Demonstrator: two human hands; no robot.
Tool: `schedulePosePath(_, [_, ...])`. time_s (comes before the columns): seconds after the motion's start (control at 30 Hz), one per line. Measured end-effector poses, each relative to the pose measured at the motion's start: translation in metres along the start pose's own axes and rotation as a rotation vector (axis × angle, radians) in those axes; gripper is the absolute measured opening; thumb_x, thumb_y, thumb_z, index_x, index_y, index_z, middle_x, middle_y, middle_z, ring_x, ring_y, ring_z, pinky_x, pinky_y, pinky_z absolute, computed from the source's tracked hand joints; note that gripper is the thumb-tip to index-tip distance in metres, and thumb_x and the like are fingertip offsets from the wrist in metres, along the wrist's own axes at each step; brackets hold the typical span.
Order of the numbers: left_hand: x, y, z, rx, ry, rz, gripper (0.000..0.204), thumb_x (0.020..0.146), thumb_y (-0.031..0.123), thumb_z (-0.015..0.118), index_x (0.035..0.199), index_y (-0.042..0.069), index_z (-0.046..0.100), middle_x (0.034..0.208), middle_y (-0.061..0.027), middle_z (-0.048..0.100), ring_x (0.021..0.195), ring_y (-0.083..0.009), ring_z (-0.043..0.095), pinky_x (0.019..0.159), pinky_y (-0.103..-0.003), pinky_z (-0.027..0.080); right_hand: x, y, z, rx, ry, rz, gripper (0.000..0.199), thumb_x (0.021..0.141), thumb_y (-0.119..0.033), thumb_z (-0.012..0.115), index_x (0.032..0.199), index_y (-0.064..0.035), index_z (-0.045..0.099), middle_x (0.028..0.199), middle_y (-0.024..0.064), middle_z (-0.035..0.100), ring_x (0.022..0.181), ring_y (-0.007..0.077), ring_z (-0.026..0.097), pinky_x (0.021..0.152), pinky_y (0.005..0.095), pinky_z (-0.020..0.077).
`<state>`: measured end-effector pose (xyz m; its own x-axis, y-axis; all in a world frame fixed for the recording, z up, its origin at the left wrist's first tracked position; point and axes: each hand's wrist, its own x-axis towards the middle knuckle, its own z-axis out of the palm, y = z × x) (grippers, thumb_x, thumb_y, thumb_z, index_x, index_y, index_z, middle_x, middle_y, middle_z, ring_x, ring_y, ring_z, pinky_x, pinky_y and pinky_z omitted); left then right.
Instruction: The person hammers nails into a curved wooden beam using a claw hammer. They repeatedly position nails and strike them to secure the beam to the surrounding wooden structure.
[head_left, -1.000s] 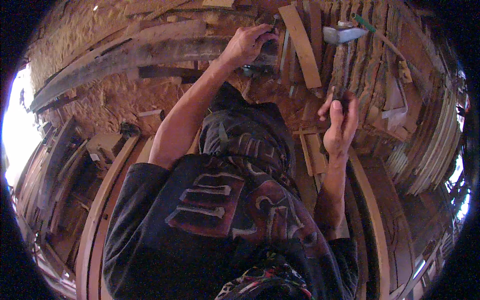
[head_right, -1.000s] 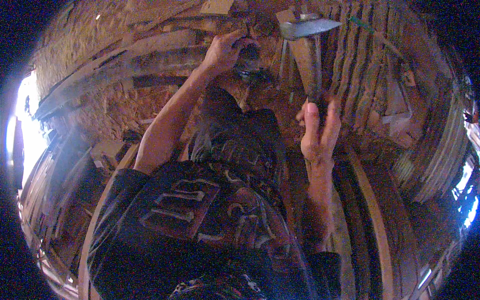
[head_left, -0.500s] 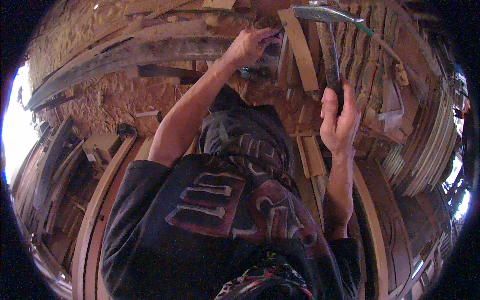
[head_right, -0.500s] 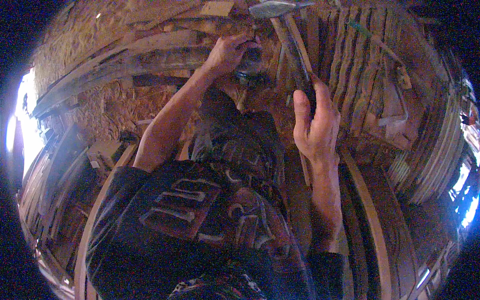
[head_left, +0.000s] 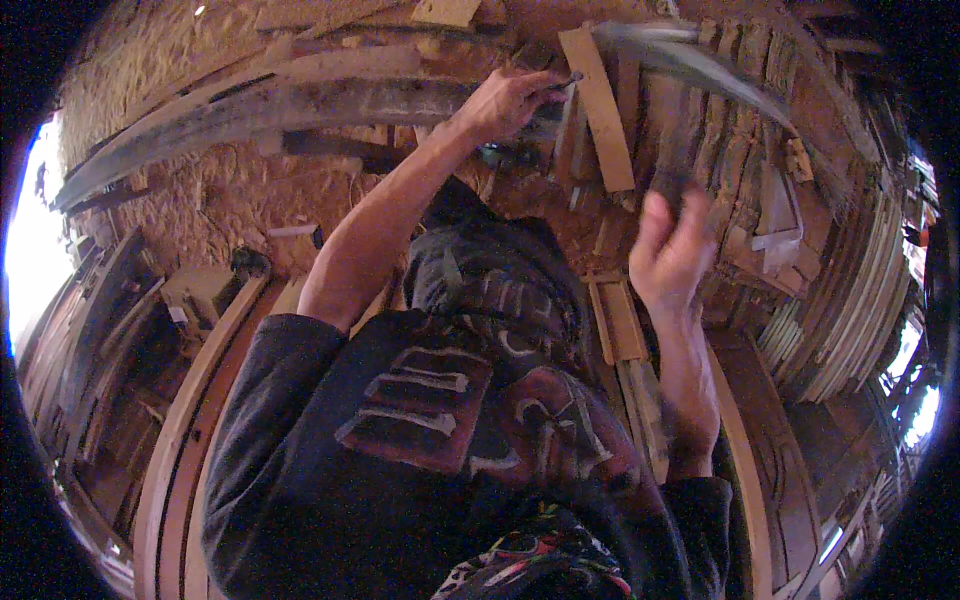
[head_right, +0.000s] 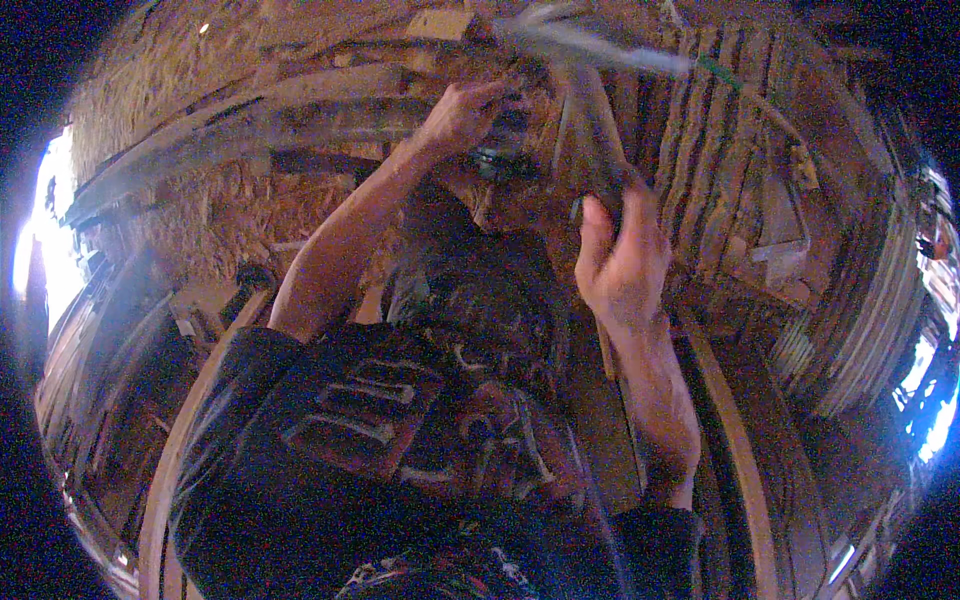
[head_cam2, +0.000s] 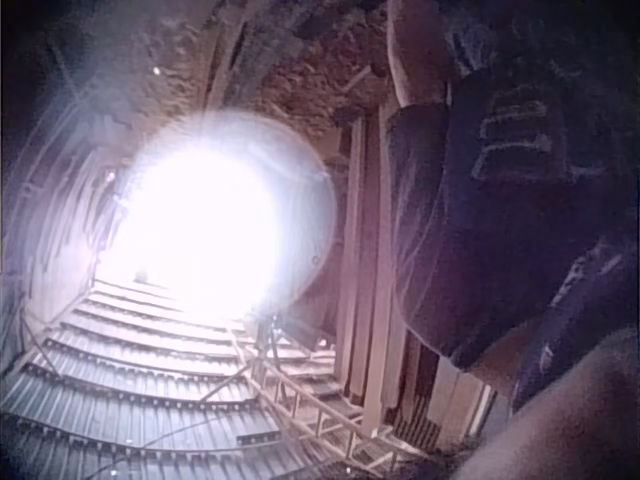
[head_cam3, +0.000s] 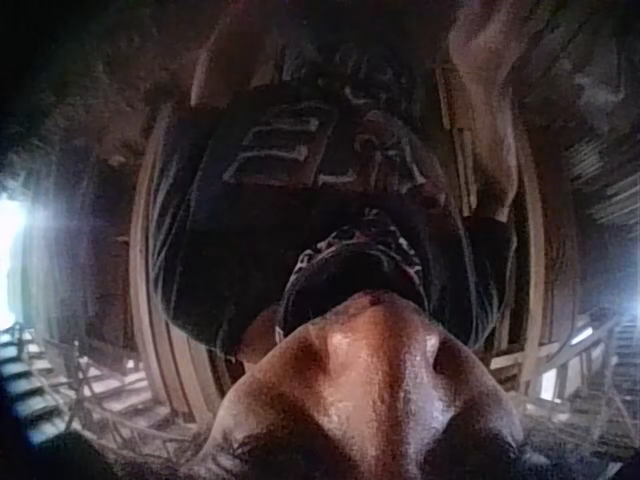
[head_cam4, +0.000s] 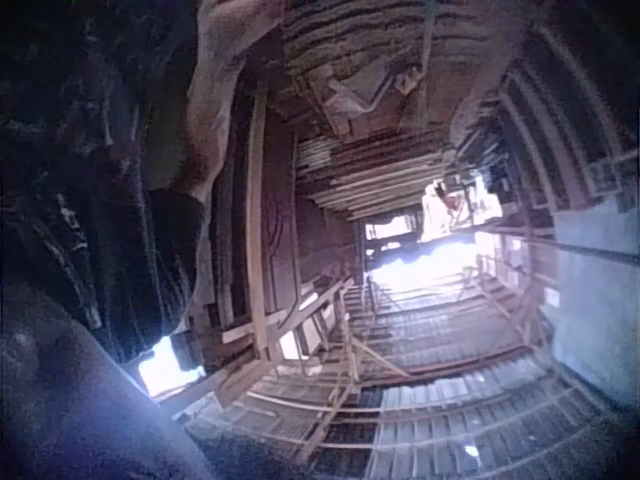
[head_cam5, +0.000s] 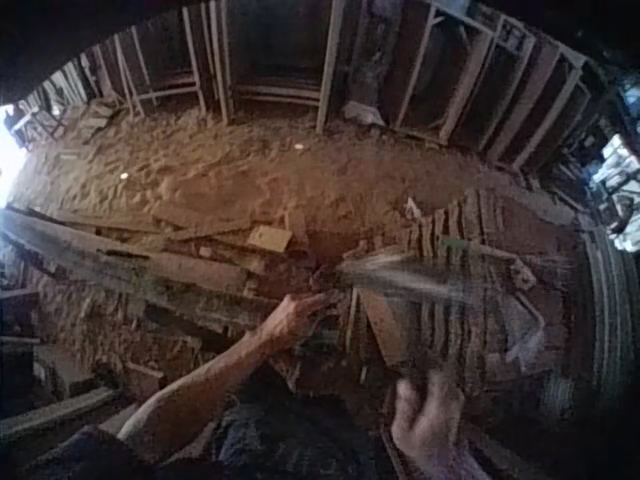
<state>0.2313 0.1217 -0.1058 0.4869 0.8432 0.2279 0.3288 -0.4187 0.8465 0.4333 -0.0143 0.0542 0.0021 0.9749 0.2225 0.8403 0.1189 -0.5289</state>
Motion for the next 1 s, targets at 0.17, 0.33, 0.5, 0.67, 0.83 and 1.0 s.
schedulePosePath(0.17, [-0.011,-0.008,0.0,0.033,0.028,0.022,0.023,0.088,0.005,0.064,0.111,0.002,0.065,0.097,-0.0202,0.07,0.091,-0.0399,0.067,0.076,-0.045,0.056,0.011,-0.008,-0.009,-0.037,-0.13,0.009,0.032,0.097,-0.022,0.061,0.121,-0.0013,0.056,0.084,0.0252,0.067,0.075,0.0435,0.067,0.06,0.0484,0.0529])
schedulePosePath(0.33, [-0.007,0.0,-0.001,-0.013,-0.013,-0.057,0.024,0.087,0.004,0.065,0.111,0.002,0.064,0.097,-0.0193,0.07,0.092,-0.0395,0.068,0.076,-0.045,0.056,0.007,-0.001,0.001,-0.09,-0.126,0.013,0.032,0.097,-0.021,0.061,0.119,0.0004,0.054,0.087,0.0256,0.067,0.078,0.0447,0.067,0.063,0.0495,0.0524])
schedulePosePath(0.5, [-0.003,-0.008,0.003,-0.001,0.005,-0.056,0.023,0.087,0.006,0.066,0.11,0.003,0.065,0.099,-0.0184,0.071,0.093,-0.0385,0.068,0.075,-0.045,0.057,0.013,-0.008,-0.008,-0.021,-0.167,0.118,0.036,0.098,-0.027,0.058,0.121,0.0009,0.054,0.096,0.0289,0.065,0.08,0.0471,0.065,0.066,0.0521,0.0519])
schedulePosePath(0.67, [0.01,-0.013,0.004,0.009,-0.021,-0.068,0.023,0.088,0.009,0.066,0.111,0.005,0.065,0.104,-0.0174,0.071,0.093,-0.0387,0.068,0.076,-0.044,0.057,0.014,0.016,0.007,-0.141,-0.242,0.097,0.038,0.098,-0.029,0.058,0.122,0.0004,0.055,0.101,0.029,0.066,0.08,0.0462,0.066,0.064,0.0523,0.0517])
schedulePosePath(0.83, [0.006,-0.025,0.007,0.118,0.018,0.072,0.022,0.09,0.009,0.065,0.112,0.008,0.066,0.101,-0.0152,0.072,0.091,-0.0371,0.069,0.074,-0.043,0.058,0.002,0.027,0.002,0.109,-0.158,0.21,0.043,0.1,-0.028,0.056,0.129,0.0042,0.051,0.102,0.0287,0.067,0.092,0.0461,0.066,0.073,0.0473,0.0538])
schedulePosePath(1.0, [-0.001,-0.033,0.006,-0.032,0.113,0.221,0.018,0.09,0.009,0.066,0.108,0.01,0.069,0.103,-0.0128,0.071,0.086,-0.0346,0.069,0.074,-0.041,0.058,-0.047,0.052,0.009,0.334,-0.163,0.531,0.035,0.103,-0.021,0.052,0.129,0.0008,0.052,0.095,0.015,0.058,0.084,0.0287,0.057,0.07,0.035,0.0459])
